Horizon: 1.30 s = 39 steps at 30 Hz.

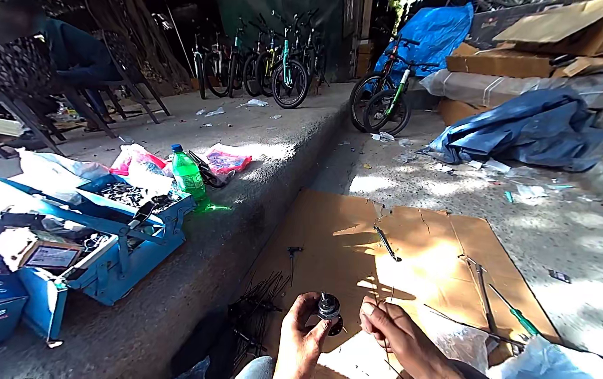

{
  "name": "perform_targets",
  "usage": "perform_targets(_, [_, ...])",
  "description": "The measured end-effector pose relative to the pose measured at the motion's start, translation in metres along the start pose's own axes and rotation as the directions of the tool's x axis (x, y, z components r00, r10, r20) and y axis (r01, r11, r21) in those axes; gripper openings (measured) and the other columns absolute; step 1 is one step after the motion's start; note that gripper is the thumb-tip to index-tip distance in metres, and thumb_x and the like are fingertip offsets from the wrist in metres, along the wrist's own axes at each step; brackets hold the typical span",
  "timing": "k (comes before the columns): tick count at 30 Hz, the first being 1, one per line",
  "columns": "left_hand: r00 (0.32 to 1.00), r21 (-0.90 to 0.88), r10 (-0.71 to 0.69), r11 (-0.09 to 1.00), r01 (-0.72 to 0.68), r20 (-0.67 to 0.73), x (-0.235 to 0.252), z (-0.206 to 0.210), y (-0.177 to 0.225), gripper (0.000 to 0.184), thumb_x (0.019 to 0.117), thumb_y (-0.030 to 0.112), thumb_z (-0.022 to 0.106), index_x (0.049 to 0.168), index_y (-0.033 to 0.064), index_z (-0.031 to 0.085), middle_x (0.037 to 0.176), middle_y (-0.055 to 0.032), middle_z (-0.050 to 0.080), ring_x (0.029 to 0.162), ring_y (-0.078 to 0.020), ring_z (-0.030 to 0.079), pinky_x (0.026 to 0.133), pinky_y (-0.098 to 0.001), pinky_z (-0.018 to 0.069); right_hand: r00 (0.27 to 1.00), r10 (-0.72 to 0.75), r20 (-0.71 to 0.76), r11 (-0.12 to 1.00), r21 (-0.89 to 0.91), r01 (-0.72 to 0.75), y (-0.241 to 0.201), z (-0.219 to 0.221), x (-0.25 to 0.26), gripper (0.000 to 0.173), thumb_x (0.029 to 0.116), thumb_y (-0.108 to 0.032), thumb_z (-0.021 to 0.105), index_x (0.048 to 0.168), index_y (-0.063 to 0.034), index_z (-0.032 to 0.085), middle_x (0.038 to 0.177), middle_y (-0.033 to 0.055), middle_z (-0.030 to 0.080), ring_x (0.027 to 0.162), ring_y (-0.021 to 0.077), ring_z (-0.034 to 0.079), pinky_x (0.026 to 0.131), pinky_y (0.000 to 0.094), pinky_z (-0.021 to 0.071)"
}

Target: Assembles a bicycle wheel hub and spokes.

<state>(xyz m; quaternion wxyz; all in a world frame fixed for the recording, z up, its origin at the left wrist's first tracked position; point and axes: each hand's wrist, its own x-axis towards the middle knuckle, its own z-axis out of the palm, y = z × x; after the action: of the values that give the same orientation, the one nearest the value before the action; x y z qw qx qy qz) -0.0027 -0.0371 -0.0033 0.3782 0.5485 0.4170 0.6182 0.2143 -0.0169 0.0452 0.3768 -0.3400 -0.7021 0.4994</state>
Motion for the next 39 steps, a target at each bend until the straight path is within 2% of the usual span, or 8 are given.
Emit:
perform_targets(2, [1.0,0.075,0.029,0.997,-0.029,0.009,-0.001,0.002,0.002,0.043,0.0815,0.008,0.083,0.118,-0.0029,0.063,0.111,-0.0104,0.074,0.103,-0.0209,0.073,0.089,-0.0378,0.0641,0.998,0.024,-0.053,0.994,-0.105,-0.03,0.0,-0.004,0.002,0.042,0.1089,-0.04,0.035,0.082,-0.0201,0.06,0.07,-0.0089,0.049,0.055,0.0034,0.042,0.048,0.0233,0.0332])
perform_targets(5, [0.997,0.113,0.06,0.991,-0.064,0.039,-0.002,0.003,0.002,0.043,0.0827,0.01,0.083,0.118,-0.0024,0.062,0.111,-0.0095,0.073,0.101,-0.0198,0.073,0.086,-0.0376,0.0653,0.988,0.109,-0.108,0.809,-0.567,-0.151,-0.002,-0.01,0.003,0.046,0.1071,-0.045,0.034,0.088,-0.0135,0.061,0.069,0.0034,0.056,0.067,0.0213,0.06,0.062,0.0448,0.048])
perform_targets(10, [0.998,0.095,0.061,0.993,-0.063,0.03,-0.003,0.003,0.001,0.043,0.0826,0.012,0.084,0.117,-0.0012,0.061,0.109,-0.009,0.073,0.099,-0.0203,0.073,0.084,-0.0375,0.0654,0.999,0.017,-0.043,0.942,-0.334,-0.031,0.006,-0.004,0.003,0.038,0.1102,-0.042,0.039,0.104,-0.0156,0.065,0.077,-0.0048,0.064,0.068,0.0101,0.063,0.064,0.0336,0.0537])
perform_targets(23, [0.999,0.102,0.041,0.994,-0.042,0.013,-0.002,0.005,0.003,0.042,0.0811,0.011,0.085,0.115,-0.0004,0.062,0.108,-0.0092,0.073,0.098,-0.02,0.074,0.084,-0.0372,0.0655,0.997,0.066,0.038,0.875,-0.482,-0.039,0.01,0.01,0.004,0.038,0.1092,-0.045,0.04,0.105,-0.0178,0.066,0.082,-0.0045,0.068,0.075,0.0121,0.066,0.071,0.0397,0.0539])
perform_targets(30, [0.999,0.129,0.033,0.991,-0.035,0.016,-0.004,0.005,0.003,0.041,0.0814,0.011,0.082,0.115,-0.0011,0.062,0.109,-0.0082,0.072,0.099,-0.0178,0.073,0.083,-0.0353,0.0655,0.999,-0.026,-0.032,0.722,-0.692,-0.003,0.005,0.023,-0.001,0.039,0.1084,-0.045,0.041,0.105,-0.0149,0.065,0.077,0.004,0.067,0.071,0.022,0.069,0.063,0.0457,0.0546])
perform_targets(34, [0.998,0.124,0.068,0.99,-0.07,0.018,-0.003,0.004,0.0,0.042,0.0806,0.011,0.082,0.115,-0.0022,0.062,0.109,-0.0085,0.073,0.099,-0.0181,0.073,0.086,-0.0351,0.0647,0.974,-0.222,-0.047,0.421,-0.905,0.052,0.0,0.035,-0.009,0.049,0.1016,-0.059,0.048,0.093,-0.0137,0.065,0.065,0.0049,0.061,0.054,0.0229,0.065,0.045,0.0415,0.0519])
perform_targets(37, [0.998,0.12,0.06,0.991,-0.062,0.014,-0.002,0.004,0.001,0.042,0.0808,0.011,0.085,0.114,-0.0014,0.063,0.109,-0.009,0.073,0.098,-0.019,0.073,0.083,-0.0359,0.0658,0.998,0.064,0.021,0.503,-0.864,-0.014,-0.023,0.021,-0.015,0.069,0.0933,-0.075,0.048,0.084,-0.0091,0.065,0.064,0.0108,0.061,0.062,0.0293,0.066,0.056,0.0494,0.0511])
perform_targets(39, [0.998,0.113,0.056,0.992,-0.057,0.011,-0.003,0.004,0.002,0.043,0.0812,0.011,0.085,0.115,-0.0017,0.062,0.109,-0.0095,0.072,0.099,-0.019,0.073,0.082,-0.0364,0.0663,0.979,0.156,0.132,0.715,-0.699,-0.019,-0.033,0.003,-0.017,0.06,0.0933,-0.069,0.058,0.09,-0.0095,0.065,0.071,0.0079,0.061,0.066,0.0255,0.062,0.061,0.0474,0.0491])
